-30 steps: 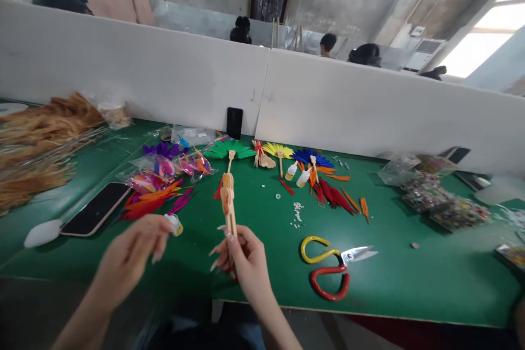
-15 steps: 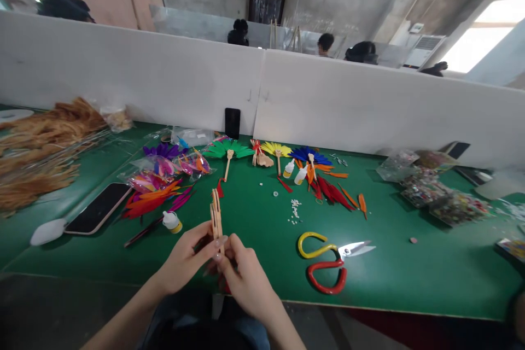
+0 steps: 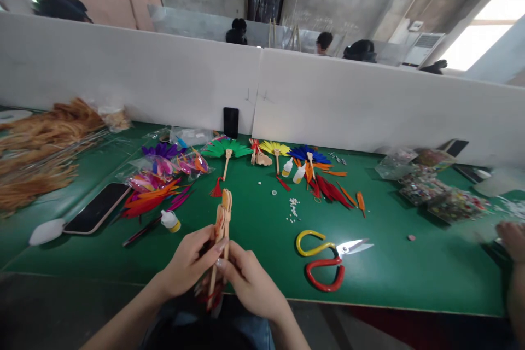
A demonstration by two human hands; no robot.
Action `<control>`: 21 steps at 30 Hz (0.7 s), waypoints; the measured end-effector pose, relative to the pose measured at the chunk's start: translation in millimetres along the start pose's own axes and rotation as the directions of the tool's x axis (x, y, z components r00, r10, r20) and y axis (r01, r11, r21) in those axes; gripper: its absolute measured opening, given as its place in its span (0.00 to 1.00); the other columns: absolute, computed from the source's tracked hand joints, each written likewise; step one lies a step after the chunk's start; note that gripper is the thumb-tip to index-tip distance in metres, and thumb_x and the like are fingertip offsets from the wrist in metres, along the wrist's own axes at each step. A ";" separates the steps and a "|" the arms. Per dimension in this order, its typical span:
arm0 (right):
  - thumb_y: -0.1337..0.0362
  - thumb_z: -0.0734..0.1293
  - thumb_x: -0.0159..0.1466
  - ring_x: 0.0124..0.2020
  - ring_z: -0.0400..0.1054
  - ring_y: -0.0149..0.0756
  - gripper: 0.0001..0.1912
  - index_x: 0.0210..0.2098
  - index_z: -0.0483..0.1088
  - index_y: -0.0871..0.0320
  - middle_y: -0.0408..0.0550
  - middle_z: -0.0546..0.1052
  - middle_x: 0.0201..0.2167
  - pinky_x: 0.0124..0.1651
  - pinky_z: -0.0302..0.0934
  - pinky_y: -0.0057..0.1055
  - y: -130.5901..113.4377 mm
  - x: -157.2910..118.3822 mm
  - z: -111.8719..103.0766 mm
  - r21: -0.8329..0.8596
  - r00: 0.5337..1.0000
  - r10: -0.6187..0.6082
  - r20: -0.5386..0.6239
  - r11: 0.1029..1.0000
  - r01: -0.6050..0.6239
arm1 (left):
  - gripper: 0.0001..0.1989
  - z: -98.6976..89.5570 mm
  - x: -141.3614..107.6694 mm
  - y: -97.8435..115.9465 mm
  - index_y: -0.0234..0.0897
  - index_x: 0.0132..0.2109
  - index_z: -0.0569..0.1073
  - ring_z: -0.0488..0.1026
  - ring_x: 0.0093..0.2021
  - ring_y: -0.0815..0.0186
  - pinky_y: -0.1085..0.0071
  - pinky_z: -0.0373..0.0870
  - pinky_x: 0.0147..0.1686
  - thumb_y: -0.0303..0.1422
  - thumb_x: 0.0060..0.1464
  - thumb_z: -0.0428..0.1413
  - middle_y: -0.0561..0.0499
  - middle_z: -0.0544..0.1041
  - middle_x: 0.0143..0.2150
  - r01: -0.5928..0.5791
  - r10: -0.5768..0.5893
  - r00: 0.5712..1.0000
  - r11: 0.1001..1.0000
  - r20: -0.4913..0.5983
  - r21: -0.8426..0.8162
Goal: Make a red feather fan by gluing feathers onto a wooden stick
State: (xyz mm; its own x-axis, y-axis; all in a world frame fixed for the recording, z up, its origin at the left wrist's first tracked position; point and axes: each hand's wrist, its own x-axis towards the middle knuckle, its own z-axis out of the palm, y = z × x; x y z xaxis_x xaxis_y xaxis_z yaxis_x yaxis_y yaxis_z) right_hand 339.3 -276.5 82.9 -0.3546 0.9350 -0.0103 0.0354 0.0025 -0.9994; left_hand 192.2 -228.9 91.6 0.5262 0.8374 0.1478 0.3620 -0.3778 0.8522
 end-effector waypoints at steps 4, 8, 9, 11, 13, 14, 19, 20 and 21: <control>0.58 0.56 0.66 0.26 0.63 0.28 0.12 0.35 0.66 0.58 0.41 0.70 0.26 0.32 0.60 0.24 -5.4 -1.3 -6.1 -0.111 0.999 0.013 -0.033 0.994 -0.017 | 0.12 -1.3 0.3 -0.1 0.37 0.28 0.62 0.61 0.24 0.71 0.75 0.58 0.25 0.35 0.58 0.45 0.55 0.65 0.24 -0.016 0.016 1.000 0.999 0.000 0.036; 0.57 0.56 0.66 0.25 0.65 0.29 0.12 0.34 0.66 0.57 0.41 0.72 0.24 0.30 0.59 0.24 -13.9 -3.6 -14.2 -0.228 0.997 0.009 -0.071 0.973 -0.025 | 0.11 -5.7 -0.3 -0.9 0.37 0.29 0.62 0.62 0.24 0.71 0.75 0.59 0.25 0.35 0.58 0.45 0.55 0.65 0.24 -0.055 0.056 0.997 0.998 -0.058 0.016; 0.57 0.56 0.66 0.26 0.67 0.30 0.12 0.34 0.66 0.56 0.42 0.73 0.25 0.31 0.60 0.25 -15.5 -4.3 -16.2 -0.210 0.997 0.015 -0.075 0.977 -0.030 | 0.11 -7.2 -1.1 -1.1 0.37 0.28 0.62 0.62 0.24 0.71 0.75 0.59 0.26 0.35 0.58 0.45 0.55 0.65 0.24 -0.067 0.067 0.994 0.998 -0.082 0.005; 0.56 0.55 0.67 0.27 0.69 0.32 0.14 0.35 0.66 0.56 0.44 0.74 0.26 0.32 0.62 0.26 -17.1 -5.9 -19.3 -0.160 0.996 0.028 -0.090 0.986 -0.043 | 0.11 -10.0 -2.8 -1.5 0.37 0.28 0.61 0.63 0.24 0.71 0.75 0.60 0.27 0.35 0.59 0.45 0.55 0.64 0.24 -0.068 0.064 0.993 0.997 -0.103 -0.031; 0.55 0.54 0.67 0.24 0.69 0.31 0.14 0.34 0.65 0.56 0.43 0.74 0.24 0.30 0.63 0.26 -16.0 -7.5 -20.8 -0.137 0.993 0.044 -0.109 0.989 -0.059 | 0.10 -12.2 -4.2 -1.7 0.38 0.30 0.61 0.62 0.21 0.73 0.76 0.60 0.24 0.35 0.59 0.45 0.56 0.65 0.23 -0.011 0.003 0.997 0.994 -0.075 -0.108; 0.54 0.54 0.66 0.22 0.68 0.30 0.15 0.35 0.65 0.56 0.43 0.73 0.23 0.28 0.62 0.26 -14.7 -8.1 -21.0 -0.135 0.991 0.050 -0.124 0.989 -0.066 | 0.09 -13.1 -4.4 -1.7 0.38 0.32 0.60 0.61 0.20 0.73 0.77 0.58 0.22 0.36 0.60 0.46 0.57 0.66 0.23 0.030 -0.040 0.997 0.987 -0.061 -0.156; 0.51 0.52 0.66 0.13 0.54 0.25 0.18 0.40 0.65 0.56 0.36 0.60 0.16 0.16 0.51 0.21 -7.5 -10.5 -24.9 -0.151 0.960 0.074 -0.271 0.981 -0.118 | 0.08 -20.6 -2.6 0.2 0.39 0.41 0.59 0.60 0.18 0.73 0.78 0.57 0.20 0.38 0.59 0.47 0.61 0.62 0.19 0.119 -0.146 0.984 0.965 -0.102 -0.235; 0.51 0.52 0.66 0.13 0.52 0.25 0.18 0.40 0.66 0.56 0.35 0.58 0.16 0.16 0.49 0.21 -6.3 -11.2 -27.9 -0.190 0.952 0.055 -0.300 0.975 -0.116 | 0.08 -22.9 -3.0 0.7 0.39 0.41 0.60 0.60 0.18 0.73 0.78 0.56 0.19 0.38 0.58 0.47 0.61 0.61 0.19 0.128 -0.153 0.984 0.964 -0.090 -0.231; 0.52 0.53 0.66 0.14 0.51 0.25 0.18 0.40 0.67 0.56 0.35 0.56 0.16 0.17 0.47 0.22 -5.1 -12.2 -32.0 -0.244 0.945 0.025 -0.325 0.964 -0.109 | 0.09 -25.3 -4.1 0.9 0.39 0.41 0.61 0.59 0.18 0.74 0.78 0.56 0.19 0.39 0.58 0.47 0.61 0.61 0.19 0.141 -0.161 0.985 0.961 -0.067 -0.239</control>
State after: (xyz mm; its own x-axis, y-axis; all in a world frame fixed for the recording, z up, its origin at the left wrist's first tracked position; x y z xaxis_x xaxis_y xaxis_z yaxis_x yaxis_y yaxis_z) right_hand 373.3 -276.6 89.1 -0.0307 0.9992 -0.0238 0.3004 -0.0135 -0.9537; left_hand 170.9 -222.7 104.4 0.4082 0.9119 0.0421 0.2378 -0.1508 0.9595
